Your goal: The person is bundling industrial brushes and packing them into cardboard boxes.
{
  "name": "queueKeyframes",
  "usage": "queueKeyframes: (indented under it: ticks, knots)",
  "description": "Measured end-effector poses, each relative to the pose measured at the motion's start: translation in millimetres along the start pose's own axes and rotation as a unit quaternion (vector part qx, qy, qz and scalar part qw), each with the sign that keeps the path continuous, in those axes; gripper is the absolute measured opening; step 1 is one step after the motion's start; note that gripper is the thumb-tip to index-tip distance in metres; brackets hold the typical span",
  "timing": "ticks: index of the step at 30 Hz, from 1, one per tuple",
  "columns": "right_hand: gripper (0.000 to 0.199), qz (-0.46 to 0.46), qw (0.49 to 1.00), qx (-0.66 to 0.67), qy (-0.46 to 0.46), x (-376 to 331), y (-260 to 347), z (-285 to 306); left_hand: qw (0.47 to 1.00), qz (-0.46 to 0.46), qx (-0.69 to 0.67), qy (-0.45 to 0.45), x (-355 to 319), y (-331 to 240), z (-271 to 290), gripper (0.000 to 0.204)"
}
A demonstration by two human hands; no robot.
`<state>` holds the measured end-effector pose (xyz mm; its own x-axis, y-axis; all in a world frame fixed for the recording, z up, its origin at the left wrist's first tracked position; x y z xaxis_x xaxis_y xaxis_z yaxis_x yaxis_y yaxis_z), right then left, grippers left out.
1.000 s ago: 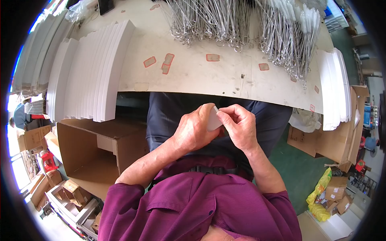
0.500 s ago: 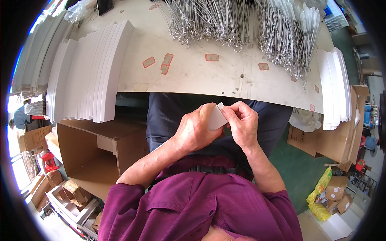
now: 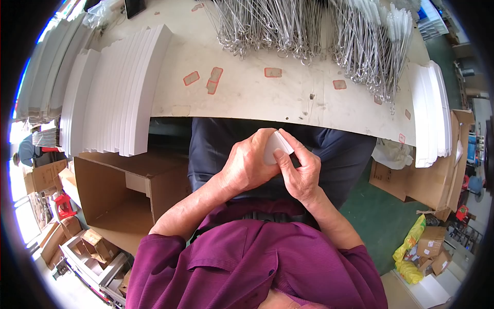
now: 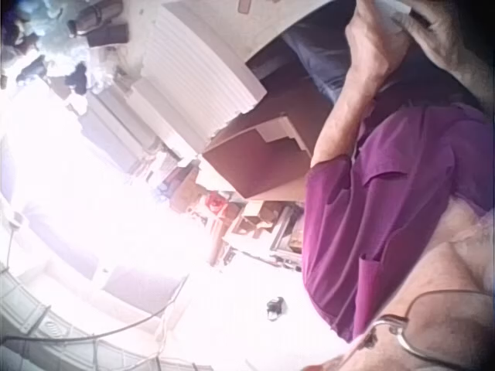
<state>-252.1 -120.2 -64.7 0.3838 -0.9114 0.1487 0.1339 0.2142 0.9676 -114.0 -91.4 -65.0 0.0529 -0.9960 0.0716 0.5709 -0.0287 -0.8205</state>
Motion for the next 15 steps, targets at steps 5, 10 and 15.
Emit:
queueKeyframes:
  ticks: [5,10,15]
  knots:
    - [0.039,0.082,0.995,-0.062,0.012,4.3,15.9,-10.3,1.0,0.004,-0.007,-0.005,-3.0,5.9,5.4,0.054]
    - [0.037,0.086,0.993,-0.077,-0.004,0.8,4.1,-10.8,1.0,0.009,-0.025,-0.014,-5.8,10.4,3.8,0.053]
    - [0.034,-0.042,0.999,0.027,-0.016,14.1,-6.9,4.0,0.992,0.082,-0.068,0.07,-13.7,2.6,35.0,0.051]
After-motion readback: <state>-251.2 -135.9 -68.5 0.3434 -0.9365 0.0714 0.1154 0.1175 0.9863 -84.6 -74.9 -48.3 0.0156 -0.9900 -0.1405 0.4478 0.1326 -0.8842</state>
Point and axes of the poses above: each hand's wrist, its own x-axis towards the middle knuckle, its own z-axis out of the back of the hand, y = z × x, the point moved 7 cm from there along x, towards the middle knuckle, and after that the axes turned 3 degrees about x, right-handed, at the moved point
